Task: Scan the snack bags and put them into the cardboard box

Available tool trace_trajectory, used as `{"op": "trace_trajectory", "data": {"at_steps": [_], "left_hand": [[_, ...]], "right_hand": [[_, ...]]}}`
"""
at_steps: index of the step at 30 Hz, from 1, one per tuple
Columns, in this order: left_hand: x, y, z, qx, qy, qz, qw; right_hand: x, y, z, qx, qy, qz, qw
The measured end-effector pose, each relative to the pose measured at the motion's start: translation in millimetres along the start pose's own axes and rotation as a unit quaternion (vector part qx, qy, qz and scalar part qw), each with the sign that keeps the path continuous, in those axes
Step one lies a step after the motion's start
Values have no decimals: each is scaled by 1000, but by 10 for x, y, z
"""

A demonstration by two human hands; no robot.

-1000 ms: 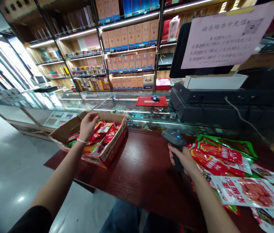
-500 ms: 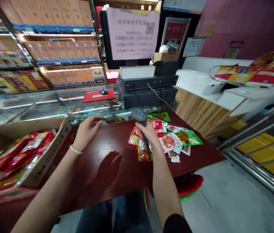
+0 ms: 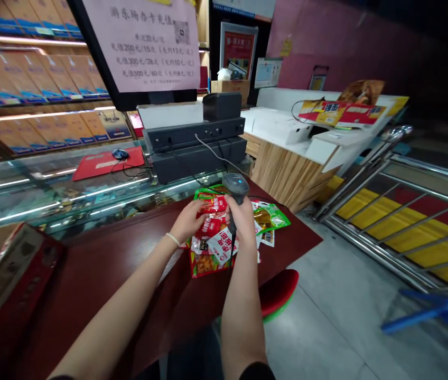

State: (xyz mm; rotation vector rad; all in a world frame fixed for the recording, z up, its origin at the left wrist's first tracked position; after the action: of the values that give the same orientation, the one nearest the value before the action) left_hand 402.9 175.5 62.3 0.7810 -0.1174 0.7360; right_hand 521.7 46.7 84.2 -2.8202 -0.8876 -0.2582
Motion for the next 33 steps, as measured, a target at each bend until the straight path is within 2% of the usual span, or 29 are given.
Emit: {"op": "trace_trajectory", "data": {"at_steps": [3, 6, 10, 13, 16, 19, 21, 23, 26, 29, 33], "left_hand": [[156, -190, -12, 1, 1, -18, 1000], [285, -335, -88, 30, 35, -29, 999], [361, -378, -149, 55, 80, 6, 995], [332, -321, -97, 91, 74, 40, 992], [239, -214, 13, 108, 43, 46, 992], [70, 17, 120, 37, 8, 64, 997], [-83, 272, 81, -43, 30, 111, 992], [-283, 587, -93, -136, 94, 192, 967], [-638, 983, -476, -310, 178, 275, 893], [-954, 1193, -862, -475, 236, 273, 803], [-1298, 1324, -1226, -602, 294, 236, 704]], "right_hand": [[8, 123, 9, 9, -6, 26, 1000], [20, 197, 12, 29, -5, 48, 998], [26, 208, 2, 56, -7, 60, 997], [21, 174, -29, 64, 0, 59, 996], [15, 133, -70, 89, 25, 60, 994], [3, 79, -85, 112, 34, 56, 992], [-11, 11, -92, 121, 34, 43, 991], [-31, -94, -116, 128, 39, 19, 991], [-83, -315, -165, 130, 41, -32, 990], [-168, -568, -191, 132, 34, -87, 987], [-326, -911, -167, 107, 25, -163, 981]]}}
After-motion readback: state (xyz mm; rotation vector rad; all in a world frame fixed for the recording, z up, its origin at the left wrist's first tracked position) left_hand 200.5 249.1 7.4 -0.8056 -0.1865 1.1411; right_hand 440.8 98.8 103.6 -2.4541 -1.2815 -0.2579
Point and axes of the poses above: each hand's wrist, its own x-axis towards the middle knuckle, its own y-axis out of the back of the hand, z = x × y, the point moved 7 cm from there along x, towards the middle knuckle, and after that the axes turned 11 degrees about y, right-handed, at the moved point
